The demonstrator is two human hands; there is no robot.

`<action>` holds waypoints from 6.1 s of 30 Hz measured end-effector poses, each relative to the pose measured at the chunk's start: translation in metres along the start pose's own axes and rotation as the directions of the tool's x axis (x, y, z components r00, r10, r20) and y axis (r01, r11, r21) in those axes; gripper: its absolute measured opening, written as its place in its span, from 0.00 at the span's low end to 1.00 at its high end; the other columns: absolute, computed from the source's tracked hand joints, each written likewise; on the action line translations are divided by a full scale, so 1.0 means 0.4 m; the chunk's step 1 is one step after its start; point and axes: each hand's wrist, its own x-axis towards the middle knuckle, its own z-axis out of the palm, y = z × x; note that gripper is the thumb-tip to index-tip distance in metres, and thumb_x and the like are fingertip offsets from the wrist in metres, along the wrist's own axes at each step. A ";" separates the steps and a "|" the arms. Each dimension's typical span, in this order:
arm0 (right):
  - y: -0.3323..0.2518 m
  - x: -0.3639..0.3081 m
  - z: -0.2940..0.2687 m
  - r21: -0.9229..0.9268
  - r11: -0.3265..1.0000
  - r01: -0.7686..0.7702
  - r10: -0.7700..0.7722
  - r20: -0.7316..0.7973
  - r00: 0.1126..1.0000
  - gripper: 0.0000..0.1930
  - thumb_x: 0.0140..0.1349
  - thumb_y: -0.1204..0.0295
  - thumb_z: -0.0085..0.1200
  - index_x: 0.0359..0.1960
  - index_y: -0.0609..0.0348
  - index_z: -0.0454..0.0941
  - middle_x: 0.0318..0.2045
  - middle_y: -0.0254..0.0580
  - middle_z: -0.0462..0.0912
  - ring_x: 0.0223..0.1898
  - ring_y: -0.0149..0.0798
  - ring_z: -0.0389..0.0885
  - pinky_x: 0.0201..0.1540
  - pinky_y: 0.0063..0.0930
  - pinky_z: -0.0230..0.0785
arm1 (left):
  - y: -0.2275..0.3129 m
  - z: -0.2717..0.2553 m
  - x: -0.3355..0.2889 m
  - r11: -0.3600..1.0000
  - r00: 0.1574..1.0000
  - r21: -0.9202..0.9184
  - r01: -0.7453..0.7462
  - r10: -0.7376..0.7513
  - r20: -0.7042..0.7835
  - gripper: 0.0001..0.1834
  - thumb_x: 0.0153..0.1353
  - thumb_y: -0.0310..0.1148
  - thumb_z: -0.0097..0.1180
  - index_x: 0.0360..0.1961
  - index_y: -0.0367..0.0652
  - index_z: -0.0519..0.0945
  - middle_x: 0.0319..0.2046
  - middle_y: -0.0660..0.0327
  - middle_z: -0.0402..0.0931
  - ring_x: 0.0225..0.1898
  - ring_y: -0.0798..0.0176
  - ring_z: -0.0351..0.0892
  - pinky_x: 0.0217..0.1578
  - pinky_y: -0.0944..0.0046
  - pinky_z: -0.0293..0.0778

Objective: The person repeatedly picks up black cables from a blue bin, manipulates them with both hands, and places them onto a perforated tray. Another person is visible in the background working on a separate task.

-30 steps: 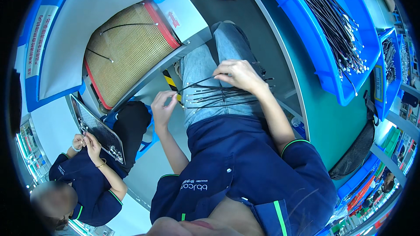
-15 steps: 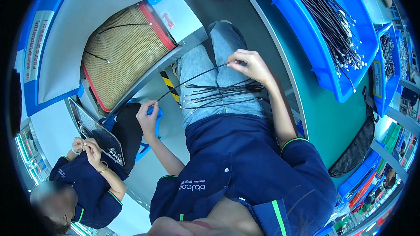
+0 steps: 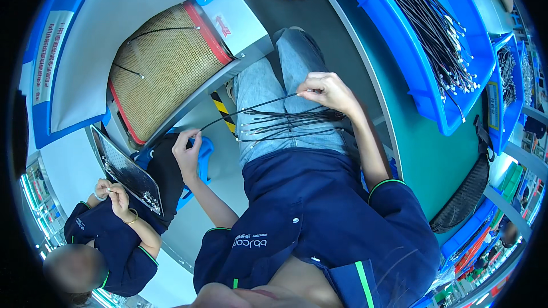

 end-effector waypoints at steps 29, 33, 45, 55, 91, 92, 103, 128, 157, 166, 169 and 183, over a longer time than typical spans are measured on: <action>-0.081 0.408 0.297 -0.259 0.958 0.127 -0.235 -0.447 0.863 0.07 0.46 0.73 0.64 0.27 0.56 0.81 0.27 0.36 0.77 0.37 0.42 0.75 0.46 0.35 0.68 | -0.269 -0.213 0.654 0.941 0.976 0.268 -0.205 0.175 0.130 0.08 0.56 0.31 0.60 0.36 0.39 0.81 0.41 0.57 0.78 0.40 0.59 0.77 0.41 0.64 0.72; -0.090 0.410 0.299 -0.355 0.929 0.106 -0.258 -0.414 0.873 0.07 0.46 0.74 0.64 0.28 0.57 0.81 0.31 0.37 0.76 0.41 0.43 0.73 0.48 0.37 0.67 | -0.296 -0.199 0.670 0.933 0.974 0.288 -0.215 0.186 0.125 0.09 0.54 0.33 0.61 0.35 0.41 0.81 0.43 0.54 0.76 0.46 0.52 0.75 0.47 0.59 0.71; -0.086 0.278 0.202 -0.137 0.982 0.127 -0.163 -0.304 0.939 0.08 0.52 0.75 0.61 0.34 0.58 0.80 0.33 0.41 0.77 0.38 0.44 0.76 0.43 0.35 0.70 | -0.075 -0.153 0.562 0.961 0.940 0.210 -0.182 0.233 -0.251 0.14 0.58 0.29 0.57 0.46 0.42 0.77 0.48 0.52 0.73 0.52 0.50 0.72 0.53 0.57 0.68; 0.032 -0.004 0.144 -0.269 0.961 -0.055 0.139 0.304 0.942 0.08 0.54 0.69 0.59 0.32 0.60 0.80 0.32 0.44 0.80 0.40 0.47 0.78 0.46 0.38 0.69 | 0.128 0.214 0.072 0.953 0.971 -0.286 -0.101 0.158 0.181 0.11 0.59 0.26 0.56 0.44 0.41 0.78 0.43 0.55 0.76 0.47 0.54 0.76 0.48 0.61 0.71; -0.036 0.007 0.160 -0.066 0.984 0.163 -0.157 0.091 0.983 0.07 0.55 0.67 0.59 0.33 0.53 0.81 0.30 0.35 0.80 0.30 0.43 0.80 0.31 0.35 0.72 | 0.158 0.268 -0.007 0.961 0.905 -0.275 0.008 0.110 0.411 0.10 0.62 0.28 0.54 0.43 0.35 0.77 0.32 0.54 0.78 0.31 0.58 0.79 0.34 0.62 0.74; -0.037 0.007 0.160 -0.069 0.984 0.165 -0.160 0.076 0.984 0.07 0.55 0.66 0.59 0.33 0.53 0.82 0.30 0.35 0.80 0.29 0.43 0.80 0.31 0.35 0.72 | 0.164 0.265 -0.004 0.967 0.926 -0.254 -0.036 0.128 0.356 0.09 0.60 0.28 0.56 0.41 0.36 0.78 0.32 0.54 0.78 0.30 0.56 0.79 0.33 0.61 0.74; -0.038 0.005 0.159 -0.071 0.991 0.113 -0.108 0.074 0.991 0.09 0.55 0.63 0.60 0.32 0.52 0.84 0.26 0.36 0.79 0.24 0.43 0.79 0.28 0.35 0.70 | 0.168 0.272 0.003 0.941 0.935 -0.183 -0.286 0.316 0.159 0.07 0.53 0.25 0.63 0.33 0.38 0.80 0.30 0.58 0.80 0.32 0.58 0.79 0.34 0.61 0.74; 0.005 0.008 0.080 -0.130 0.989 0.066 -0.055 0.087 0.995 0.08 0.56 0.67 0.58 0.31 0.58 0.81 0.30 0.40 0.81 0.35 0.45 0.80 0.38 0.34 0.72 | 0.111 0.208 0.017 0.967 0.959 -0.033 -0.253 0.255 0.121 0.06 0.50 0.23 0.62 0.31 0.39 0.80 0.29 0.59 0.80 0.32 0.57 0.79 0.33 0.61 0.74; 0.018 -0.034 -0.008 0.077 0.973 -0.218 0.221 -0.033 0.975 0.04 0.52 0.74 0.64 0.28 0.59 0.82 0.27 0.35 0.80 0.27 0.29 0.76 0.30 0.22 0.67 | 0.002 0.067 -0.003 0.994 0.997 0.077 -0.072 0.073 -0.008 0.04 0.52 0.21 0.61 0.31 0.35 0.79 0.29 0.56 0.78 0.31 0.58 0.78 0.33 0.63 0.73; 0.023 -0.034 0.001 0.135 0.985 -0.103 0.114 -0.074 0.991 0.04 0.52 0.74 0.64 0.27 0.59 0.81 0.25 0.34 0.80 0.26 0.28 0.75 0.27 0.24 0.64 | -0.006 0.050 -0.003 0.992 0.996 0.090 -0.089 0.091 -0.017 0.04 0.52 0.20 0.60 0.31 0.36 0.79 0.29 0.56 0.79 0.31 0.57 0.78 0.34 0.64 0.73; 0.013 -0.032 -0.003 0.097 0.982 -0.161 0.164 -0.025 0.986 0.04 0.52 0.74 0.64 0.27 0.58 0.82 0.25 0.33 0.79 0.26 0.27 0.75 0.27 0.23 0.64 | -0.003 0.047 -0.003 0.994 0.997 0.079 -0.072 0.075 -0.033 0.05 0.52 0.19 0.60 0.30 0.35 0.79 0.28 0.56 0.79 0.31 0.58 0.78 0.34 0.64 0.73; 0.004 -0.035 -0.006 0.090 0.988 -0.123 0.115 0.083 0.990 0.03 0.52 0.74 0.61 0.29 0.58 0.82 0.25 0.36 0.79 0.26 0.33 0.76 0.27 0.26 0.66 | -0.011 0.034 -0.008 0.991 0.995 0.105 -0.079 0.084 -0.045 0.05 0.51 0.19 0.61 0.31 0.35 0.80 0.29 0.56 0.79 0.31 0.58 0.78 0.34 0.64 0.73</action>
